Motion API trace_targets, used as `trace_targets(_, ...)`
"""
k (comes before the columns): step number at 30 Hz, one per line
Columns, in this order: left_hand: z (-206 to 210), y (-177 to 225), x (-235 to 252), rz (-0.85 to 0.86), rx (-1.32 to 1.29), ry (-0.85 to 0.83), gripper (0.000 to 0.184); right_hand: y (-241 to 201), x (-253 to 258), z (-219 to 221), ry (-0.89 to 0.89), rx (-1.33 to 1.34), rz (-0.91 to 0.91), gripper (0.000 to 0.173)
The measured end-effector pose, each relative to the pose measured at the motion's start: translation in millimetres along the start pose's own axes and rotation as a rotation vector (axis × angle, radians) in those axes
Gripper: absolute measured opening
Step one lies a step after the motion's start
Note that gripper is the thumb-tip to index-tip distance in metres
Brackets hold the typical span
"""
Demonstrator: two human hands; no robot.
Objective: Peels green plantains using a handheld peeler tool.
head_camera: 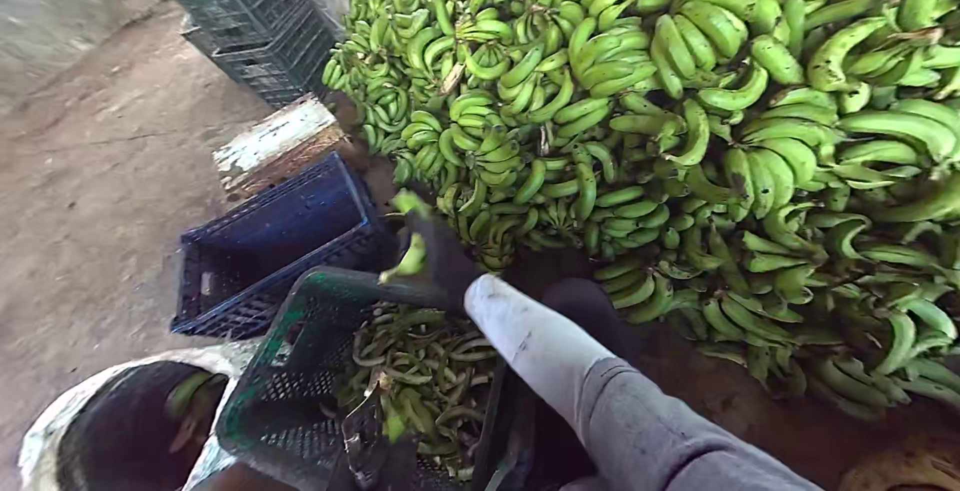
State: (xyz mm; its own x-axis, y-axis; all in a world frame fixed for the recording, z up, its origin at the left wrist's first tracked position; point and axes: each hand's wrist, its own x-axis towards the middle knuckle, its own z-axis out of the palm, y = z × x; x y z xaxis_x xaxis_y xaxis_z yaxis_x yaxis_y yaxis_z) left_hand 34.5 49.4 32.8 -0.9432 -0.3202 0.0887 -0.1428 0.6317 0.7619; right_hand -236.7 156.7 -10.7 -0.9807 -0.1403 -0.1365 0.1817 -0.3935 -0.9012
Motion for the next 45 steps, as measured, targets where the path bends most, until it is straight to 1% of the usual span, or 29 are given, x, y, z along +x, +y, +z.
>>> trace_targets(1, -7, -6, -2, 0.014, -0.084, 0.032, 0.043, -5, 6, -1, -0.018, -0.013, -0.008, 0.049)
trace_targets(2, -13, -9, 2, 0.035, -0.099, 0.092, 0.041, -11, 6, 1, -0.082, -0.057, -0.019, 0.047)
trace_targets(4, -29, -9, 17, 0.081, 0.081, 0.166, 0.057, -28, -12, 7, -0.242, -0.201, -0.046, 0.042)
trace_targets(5, -34, -10, 26, 0.094, 0.161, 0.197, 0.059, -38, -29, 9, -0.308, -0.255, -0.042, 0.045)
trace_targets(7, -29, -17, 39, 0.075, 0.173, 0.265, 0.048, -52, -62, 9, -0.358, -0.255, -0.008, 0.056)
trace_targets(9, -10, -23, 45, 0.002, -0.068, 0.209, 0.039, -48, -65, 10, -0.36, -0.167, 0.007, 0.066)
trace_targets(10, 2, -25, 47, -0.042, -0.212, 0.157, 0.038, -46, -65, 11, -0.361, -0.16, -0.017, 0.066)
trace_targets(11, 15, -29, 47, -0.069, -0.326, 0.112, 0.041, -45, -66, 12, -0.355, -0.162, -0.048, 0.064)
trace_targets(13, 35, -34, 50, -0.059, -0.532, 0.048, 0.051, -39, -67, 10, -0.377, -0.14, -0.116, 0.061)
trace_targets(14, 40, -31, 53, -0.015, -0.621, 0.041, 0.057, -35, -68, 9, -0.388, -0.127, -0.149, 0.061)
trace_targets(16, 38, -15, 60, 0.136, -0.775, 0.073, 0.077, -32, -69, 9, -0.435, -0.112, -0.213, 0.063)
trace_targets(17, 32, 0, 63, 0.22, -0.834, 0.113, 0.081, -31, -70, 10, -0.456, -0.094, -0.231, 0.063)
trace_targets(19, 19, 24, 65, 0.315, -0.917, 0.185, 0.081, -31, -74, 15, -0.47, -0.051, -0.214, 0.061)
trace_targets(20, 17, 27, 66, 0.3, -0.906, 0.197, 0.077, -32, -74, 18, -0.471, -0.031, -0.197, 0.061)
trace_targets(21, 21, 21, 66, 0.217, -0.853, 0.178, 0.07, -33, -73, 21, -0.476, -0.009, -0.18, 0.059)
trace_targets(22, 28, 7, 65, 0.049, -0.78, 0.1, 0.06, -35, -72, 23, -0.493, 0.029, -0.158, 0.058)
trace_targets(23, 35, -9, 63, -0.169, -0.735, -0.041, 0.054, -37, -70, 25, -0.519, 0.087, -0.126, 0.055)
trace_targets(24, 41, -24, 63, -0.343, -0.706, -0.174, 0.052, -42, -65, 28, -0.547, 0.154, -0.09, 0.05)
trace_targets(25, 44, -32, 65, -0.449, -0.694, -0.254, 0.051, -48, -58, 32, -0.566, 0.21, -0.051, 0.045)
trace_targets(26, 41, -35, 68, -0.462, -0.671, -0.277, 0.05, -54, -50, 35, -0.573, 0.224, -0.017, 0.041)
trace_targets(28, 25, -32, 70, -0.277, -0.545, -0.212, 0.054, -54, -39, 37, -0.491, 0.144, 0.036, 0.036)
trace_targets(31, -13, -14, 90, 0.066, -0.263, -0.078, 0.051, -42, -30, 39, -0.368, 0.062, 0.102, 0.041)
trace_targets(33, -29, -6, 100, 0.207, -0.047, -0.049, 0.048, -31, -27, 39, -0.332, 0.059, 0.091, 0.042)
trace_targets(36, -31, -3, 104, 0.273, 0.169, -0.052, 0.042, -21, -26, 37, -0.299, 0.015, 0.099, 0.046)
trace_targets(39, -27, -11, 111, 0.258, 0.213, -0.069, 0.039, -14, -26, 40, -0.376, 0.061, 0.139, 0.047)
trace_targets(40, -24, -16, 115, 0.269, 0.222, -0.043, 0.038, -8, -27, 40, -0.412, 0.08, 0.137, 0.046)
trace_targets(42, -19, -29, 124, 0.288, 0.275, 0.064, 0.038, 1, -38, 43, -0.454, 0.108, 0.157, 0.044)
trace_targets(44, -19, -41, 136, 0.248, 0.331, 0.192, 0.043, 7, -54, 48, -0.489, 0.124, 0.254, 0.041)
trace_targets(45, -22, -47, 142, 0.213, 0.34, 0.262, 0.044, 10, -61, 50, -0.497, 0.132, 0.336, 0.046)
